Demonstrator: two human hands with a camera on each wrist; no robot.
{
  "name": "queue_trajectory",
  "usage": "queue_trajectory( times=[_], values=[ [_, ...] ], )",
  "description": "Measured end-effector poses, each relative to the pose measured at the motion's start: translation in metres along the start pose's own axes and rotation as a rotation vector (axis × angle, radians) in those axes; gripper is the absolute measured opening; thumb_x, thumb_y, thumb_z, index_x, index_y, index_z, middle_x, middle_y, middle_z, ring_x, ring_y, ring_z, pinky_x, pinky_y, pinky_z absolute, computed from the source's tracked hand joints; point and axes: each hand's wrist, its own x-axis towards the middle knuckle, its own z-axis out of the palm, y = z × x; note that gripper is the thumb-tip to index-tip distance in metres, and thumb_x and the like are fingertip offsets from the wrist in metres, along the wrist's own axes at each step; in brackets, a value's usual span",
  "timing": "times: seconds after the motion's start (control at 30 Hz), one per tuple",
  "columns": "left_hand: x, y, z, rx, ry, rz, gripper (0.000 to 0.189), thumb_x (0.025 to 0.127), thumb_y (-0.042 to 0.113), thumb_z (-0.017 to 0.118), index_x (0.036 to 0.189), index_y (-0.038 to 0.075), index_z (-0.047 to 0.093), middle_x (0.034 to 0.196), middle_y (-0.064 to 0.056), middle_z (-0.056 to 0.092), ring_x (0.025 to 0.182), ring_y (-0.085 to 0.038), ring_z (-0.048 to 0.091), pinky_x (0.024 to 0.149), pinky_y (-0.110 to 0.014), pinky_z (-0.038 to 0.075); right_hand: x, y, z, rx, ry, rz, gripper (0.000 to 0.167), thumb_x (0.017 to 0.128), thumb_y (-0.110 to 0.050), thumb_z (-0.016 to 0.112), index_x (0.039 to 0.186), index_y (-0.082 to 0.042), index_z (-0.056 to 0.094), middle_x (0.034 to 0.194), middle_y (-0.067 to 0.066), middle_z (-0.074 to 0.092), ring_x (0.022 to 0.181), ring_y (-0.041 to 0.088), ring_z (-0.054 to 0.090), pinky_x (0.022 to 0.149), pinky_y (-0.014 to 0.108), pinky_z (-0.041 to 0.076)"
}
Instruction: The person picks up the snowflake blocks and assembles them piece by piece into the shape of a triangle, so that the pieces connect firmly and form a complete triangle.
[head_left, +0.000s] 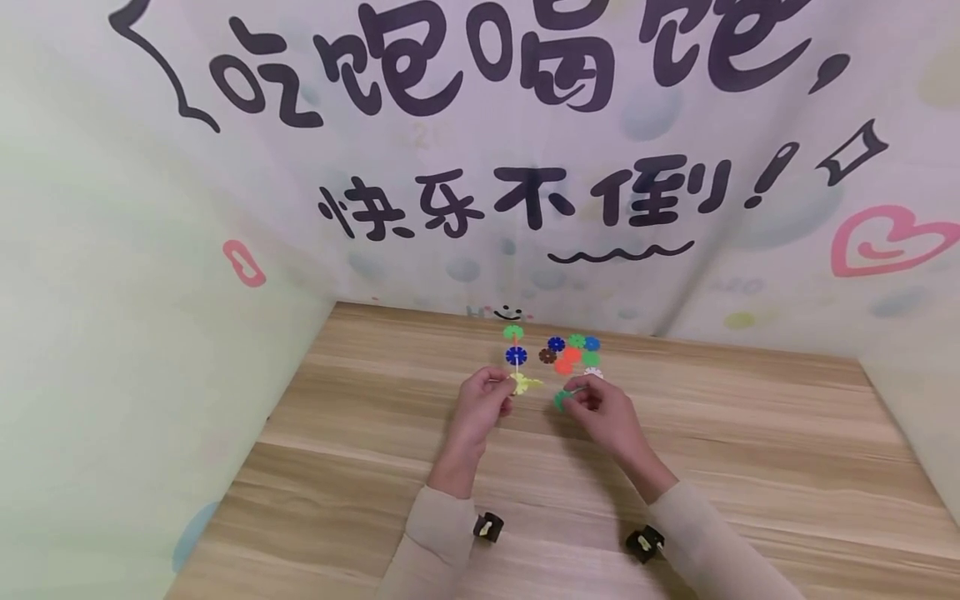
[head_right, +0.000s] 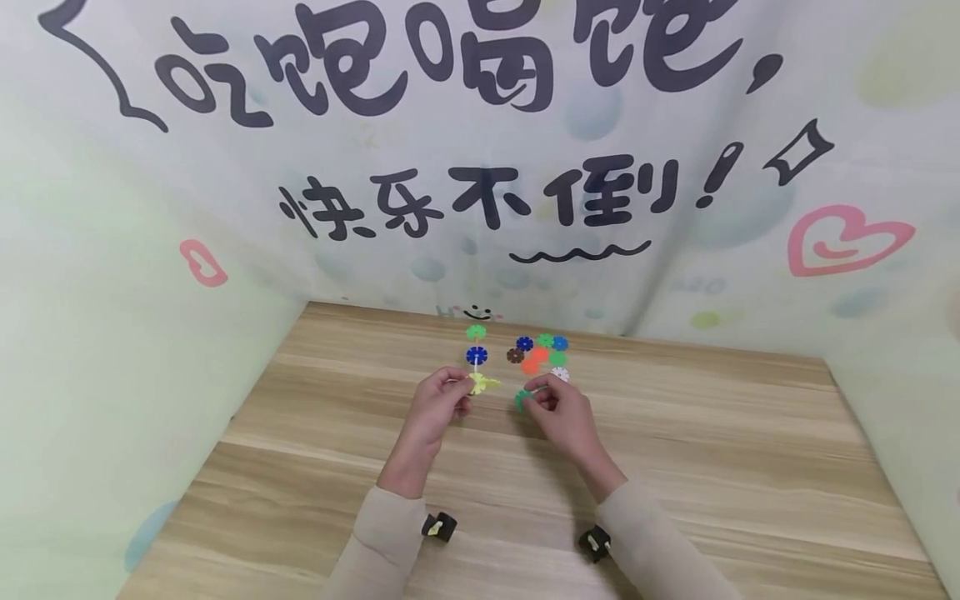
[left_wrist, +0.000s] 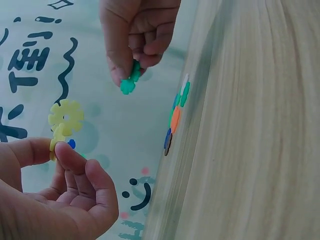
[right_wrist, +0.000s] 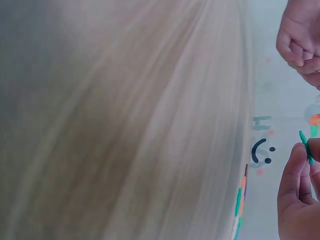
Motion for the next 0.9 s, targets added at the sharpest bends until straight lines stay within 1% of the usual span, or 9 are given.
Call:
queue_trajectory(
  times=[0.1, 0.3, 0.43, 0.53, 0.67, 0.8, 0.9],
  values=[
    [0.000, 0.000, 0.001, 0.002, -0.008, -0.005, 0.018, 0.095, 0.010, 0.064, 0.110, 0.000, 0.061, 0.087, -0.007, 0.062, 0.076, -0.018, 0.059, 0.075, -0.034, 0.054, -0.003, -0.002, -0.002, 0.032, 0.008, 0.006, 0.017, 0.092, -0.017, 0.074, 0.107, -0.013, 0.068, 0.090, 0.005, 0.066, 0.079, 0.023, 0.059, 0.059, 0.026, 0.051],
    [0.000, -0.001, 0.002, 0.003, -0.028, -0.008, 0.019, 0.095, 0.010, 0.065, 0.110, 0.000, 0.062, 0.093, -0.014, 0.064, 0.076, -0.019, 0.059, 0.073, -0.031, 0.053, -0.006, -0.006, -0.008, 0.120, 0.013, 0.003, 0.019, 0.092, -0.016, 0.073, 0.109, -0.011, 0.067, 0.092, 0.008, 0.066, 0.078, 0.022, 0.061, 0.060, 0.025, 0.052],
    [0.000, -0.002, 0.004, 0.001, -0.037, -0.010, 0.022, 0.095, 0.010, 0.065, 0.113, -0.002, 0.061, 0.093, -0.011, 0.064, 0.075, -0.017, 0.059, 0.075, -0.032, 0.053, -0.007, -0.012, -0.011, 0.186, 0.008, -0.004, 0.019, 0.093, -0.016, 0.073, 0.110, -0.010, 0.066, 0.091, 0.011, 0.064, 0.075, 0.023, 0.059, 0.058, 0.025, 0.050],
    [0.000, -0.002, 0.005, 0.001, -0.043, -0.012, 0.023, 0.095, 0.010, 0.065, 0.114, -0.003, 0.061, 0.091, -0.008, 0.064, 0.075, -0.016, 0.058, 0.073, -0.029, 0.053, -0.007, -0.017, -0.012, 0.222, 0.010, -0.009, 0.021, 0.093, -0.014, 0.072, 0.112, -0.009, 0.066, 0.092, 0.012, 0.064, 0.075, 0.023, 0.060, 0.061, 0.029, 0.053],
    [-0.001, -0.003, 0.006, 0.002, -0.047, -0.004, 0.022, 0.094, 0.009, 0.066, 0.112, -0.002, 0.061, 0.089, -0.007, 0.064, 0.074, -0.016, 0.058, 0.070, -0.026, 0.052, -0.007, -0.021, -0.012, 0.249, 0.008, -0.012, 0.022, 0.094, -0.012, 0.071, 0.114, -0.008, 0.065, 0.094, 0.014, 0.064, 0.078, 0.022, 0.062, 0.069, 0.038, 0.057],
    [-0.001, -0.003, 0.007, 0.002, -0.050, 0.008, 0.020, 0.093, 0.008, 0.066, 0.110, -0.002, 0.061, 0.087, -0.006, 0.063, 0.074, -0.016, 0.058, 0.071, -0.027, 0.052, -0.006, -0.024, -0.011, 0.279, -0.002, 0.000, 0.022, 0.094, -0.012, 0.071, 0.114, -0.006, 0.065, 0.096, 0.015, 0.064, 0.079, 0.022, 0.063, 0.075, 0.044, 0.058],
    [-0.001, -0.003, 0.008, 0.002, -0.054, 0.013, 0.019, 0.094, 0.008, 0.065, 0.109, -0.002, 0.062, 0.087, -0.005, 0.063, 0.074, -0.016, 0.058, 0.071, -0.029, 0.053, -0.006, -0.025, -0.010, 0.296, -0.008, 0.006, 0.022, 0.094, -0.011, 0.071, 0.114, -0.005, 0.065, 0.097, 0.015, 0.063, 0.079, 0.021, 0.063, 0.077, 0.045, 0.058]
  ],
)
